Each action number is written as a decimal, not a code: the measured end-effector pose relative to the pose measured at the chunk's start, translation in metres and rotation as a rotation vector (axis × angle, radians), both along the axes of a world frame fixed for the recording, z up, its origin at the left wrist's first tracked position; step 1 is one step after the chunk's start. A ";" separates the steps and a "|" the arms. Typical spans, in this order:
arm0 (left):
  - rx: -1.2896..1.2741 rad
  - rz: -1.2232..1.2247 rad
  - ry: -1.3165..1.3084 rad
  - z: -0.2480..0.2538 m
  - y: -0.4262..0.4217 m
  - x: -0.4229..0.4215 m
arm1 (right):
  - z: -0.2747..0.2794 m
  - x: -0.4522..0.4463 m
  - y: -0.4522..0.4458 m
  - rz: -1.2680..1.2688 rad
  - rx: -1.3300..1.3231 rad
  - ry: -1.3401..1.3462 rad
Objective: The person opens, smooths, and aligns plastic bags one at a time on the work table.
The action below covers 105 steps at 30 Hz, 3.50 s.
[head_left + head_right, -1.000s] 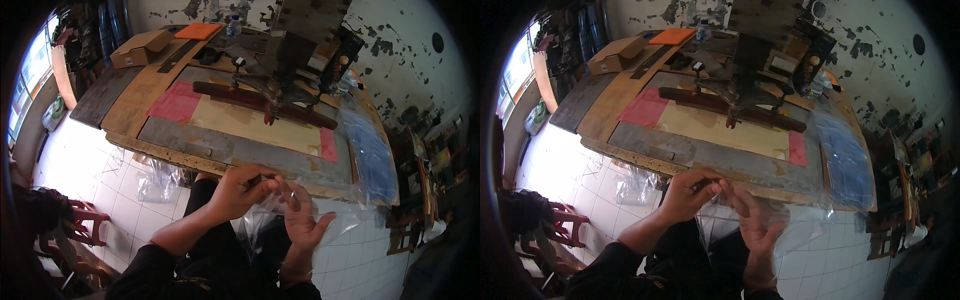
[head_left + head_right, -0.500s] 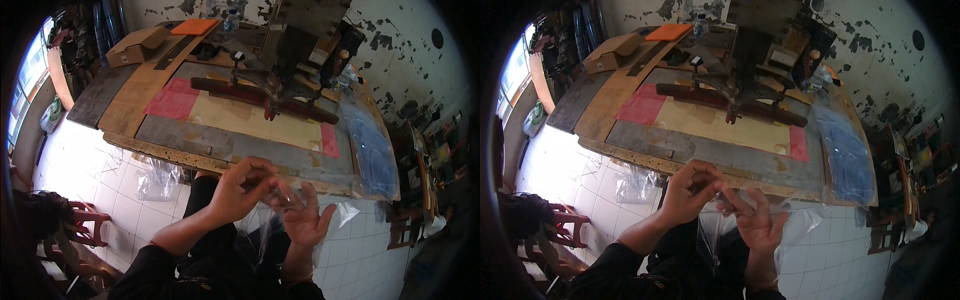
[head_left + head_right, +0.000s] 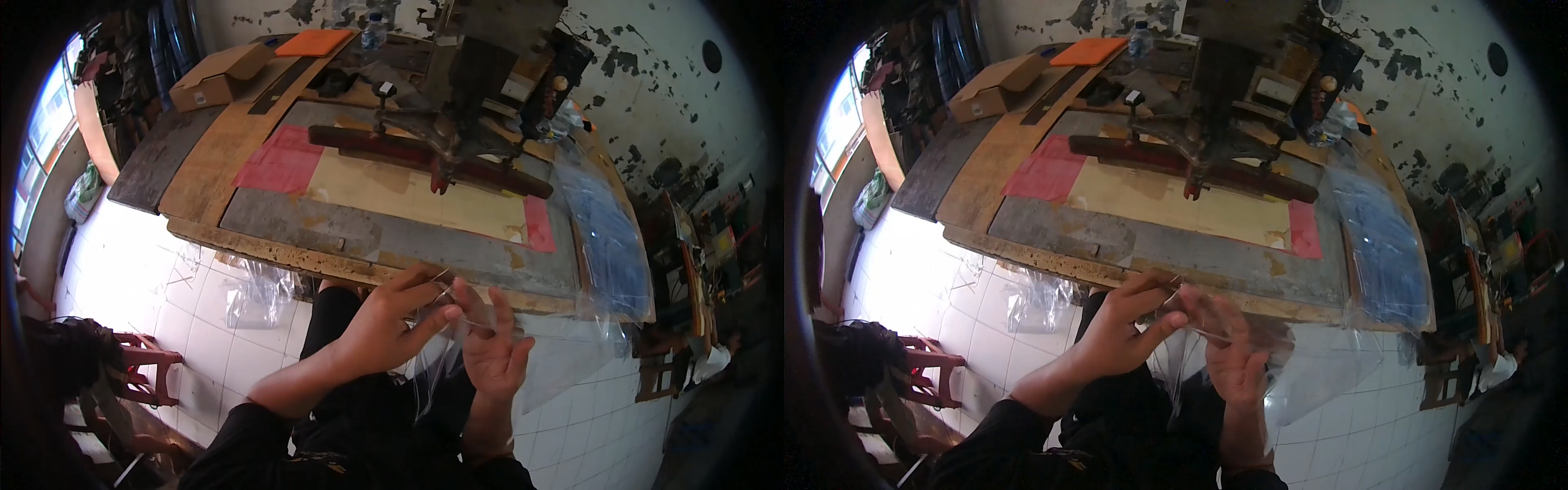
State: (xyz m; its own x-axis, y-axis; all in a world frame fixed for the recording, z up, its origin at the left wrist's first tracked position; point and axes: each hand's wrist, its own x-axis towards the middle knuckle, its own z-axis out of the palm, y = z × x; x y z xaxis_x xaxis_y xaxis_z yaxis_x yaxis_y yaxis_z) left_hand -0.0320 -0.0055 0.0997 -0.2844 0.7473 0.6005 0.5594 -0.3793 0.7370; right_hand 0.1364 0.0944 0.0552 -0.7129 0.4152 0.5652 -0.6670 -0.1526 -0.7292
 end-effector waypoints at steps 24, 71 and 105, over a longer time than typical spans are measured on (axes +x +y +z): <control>0.067 0.018 0.104 0.025 0.021 -0.003 | 0.095 0.082 0.008 -0.975 0.797 -0.429; -0.520 -0.027 0.076 0.017 -0.006 -0.025 | 0.080 0.036 0.086 -0.875 0.525 -0.647; -0.401 0.111 0.146 -0.009 -0.029 -0.092 | 0.062 0.052 0.121 -0.792 0.214 -0.509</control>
State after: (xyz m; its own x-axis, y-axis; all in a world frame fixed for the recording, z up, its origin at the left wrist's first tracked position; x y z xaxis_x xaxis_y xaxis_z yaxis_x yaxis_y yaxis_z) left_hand -0.1244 -0.0344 0.0904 -0.3098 0.8993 0.3087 0.6898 -0.0108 0.7239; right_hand 0.1881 0.2156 0.1169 -0.4508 0.8051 0.3854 -0.1161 0.3752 -0.9196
